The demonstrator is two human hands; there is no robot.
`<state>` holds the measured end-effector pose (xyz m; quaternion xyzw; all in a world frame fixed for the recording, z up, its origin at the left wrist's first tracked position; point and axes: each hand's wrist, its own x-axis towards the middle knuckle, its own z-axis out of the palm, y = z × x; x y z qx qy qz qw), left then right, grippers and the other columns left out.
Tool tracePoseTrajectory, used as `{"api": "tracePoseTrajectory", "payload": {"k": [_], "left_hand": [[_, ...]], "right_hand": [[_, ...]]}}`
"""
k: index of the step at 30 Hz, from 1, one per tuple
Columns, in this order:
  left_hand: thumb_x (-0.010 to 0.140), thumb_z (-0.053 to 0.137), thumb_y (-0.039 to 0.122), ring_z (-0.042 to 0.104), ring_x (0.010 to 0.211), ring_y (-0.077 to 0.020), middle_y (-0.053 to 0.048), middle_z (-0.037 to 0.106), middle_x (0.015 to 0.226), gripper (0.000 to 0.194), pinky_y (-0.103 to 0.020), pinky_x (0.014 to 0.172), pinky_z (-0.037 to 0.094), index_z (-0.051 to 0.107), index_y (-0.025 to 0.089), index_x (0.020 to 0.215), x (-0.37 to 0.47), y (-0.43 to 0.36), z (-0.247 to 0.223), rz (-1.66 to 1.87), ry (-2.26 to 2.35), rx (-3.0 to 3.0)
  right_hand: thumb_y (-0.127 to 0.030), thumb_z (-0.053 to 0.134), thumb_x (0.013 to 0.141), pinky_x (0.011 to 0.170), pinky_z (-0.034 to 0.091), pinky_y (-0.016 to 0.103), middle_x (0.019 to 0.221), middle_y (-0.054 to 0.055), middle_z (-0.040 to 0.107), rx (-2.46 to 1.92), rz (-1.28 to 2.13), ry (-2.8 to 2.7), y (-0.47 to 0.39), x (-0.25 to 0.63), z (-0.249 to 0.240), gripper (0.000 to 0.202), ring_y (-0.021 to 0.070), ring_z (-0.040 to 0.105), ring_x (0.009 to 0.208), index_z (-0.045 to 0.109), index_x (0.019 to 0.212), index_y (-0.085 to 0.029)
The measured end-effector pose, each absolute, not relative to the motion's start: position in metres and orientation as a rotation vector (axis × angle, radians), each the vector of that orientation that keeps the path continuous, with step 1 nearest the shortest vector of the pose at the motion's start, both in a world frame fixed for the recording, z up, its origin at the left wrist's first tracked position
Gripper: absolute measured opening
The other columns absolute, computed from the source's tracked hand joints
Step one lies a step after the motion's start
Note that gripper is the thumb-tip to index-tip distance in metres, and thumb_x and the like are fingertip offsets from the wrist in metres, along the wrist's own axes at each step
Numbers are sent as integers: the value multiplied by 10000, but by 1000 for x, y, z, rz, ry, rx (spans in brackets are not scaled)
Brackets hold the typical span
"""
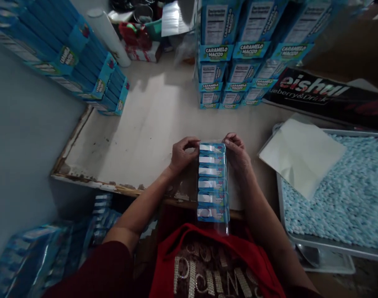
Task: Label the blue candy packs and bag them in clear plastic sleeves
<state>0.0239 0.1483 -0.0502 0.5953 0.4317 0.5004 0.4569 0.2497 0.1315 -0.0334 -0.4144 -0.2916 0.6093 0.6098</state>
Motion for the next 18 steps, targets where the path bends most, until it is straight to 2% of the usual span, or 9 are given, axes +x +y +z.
{"api": "tracePoseTrajectory", "payload": {"k": [3, 6, 8, 11, 15, 18], "left_hand": [[964, 755, 424, 754, 918, -236, -65, 831, 976, 181, -416, 960, 596, 828, 268, 1021, 20, 144, -43, 1250, 1147, 1708], [1011, 689, 464, 725, 912, -251, -80, 812, 942, 249, -408, 917, 554, 823, 268, 940, 12, 150, -33, 1179, 1086, 1818], [998, 704, 488, 675, 884, -240, -68, 756, 887, 290, -391, 901, 523, 780, 248, 856, 9, 159, -28, 1103, 1020, 1773], [932, 754, 535, 605, 840, -221, -40, 650, 807, 379, -378, 894, 507, 669, 223, 734, 9, 171, -25, 972, 847, 1499], [841, 808, 587, 517, 709, -177, -12, 518, 703, 508, -341, 748, 490, 518, 219, 645, 20, 174, -32, 986, 701, 1035], [840, 852, 569, 491, 677, -149, -2, 517, 718, 506, -306, 673, 464, 530, 215, 676, 28, 172, -40, 1032, 774, 954]], "right_hand": [[-563, 1004, 684, 612, 431, 311, 748, -46, 590, -1032, 1413, -755, 132, 250, -29, 462, 142, 490, 627, 721, 925, -288], [-688, 978, 697, 579, 388, 305, 695, -41, 565, -1087, 1419, -874, 134, 253, -27, 530, 133, 438, 597, 667, 783, -267], [-708, 990, 673, 561, 350, 298, 645, -54, 511, -1095, 1395, -897, 135, 254, -26, 600, 121, 382, 575, 593, 702, -259], [-737, 969, 691, 558, 324, 298, 621, -62, 461, -1091, 1358, -881, 134, 250, -26, 626, 122, 339, 570, 561, 701, -262], [-760, 905, 761, 574, 338, 292, 642, -59, 447, -1116, 1334, -827, 133, 237, -30, 618, 131, 344, 594, 539, 719, -265], [-761, 844, 834, 642, 403, 291, 713, -44, 493, -1159, 1206, -825, 134, 233, -34, 581, 143, 411, 659, 553, 750, -266]]}}
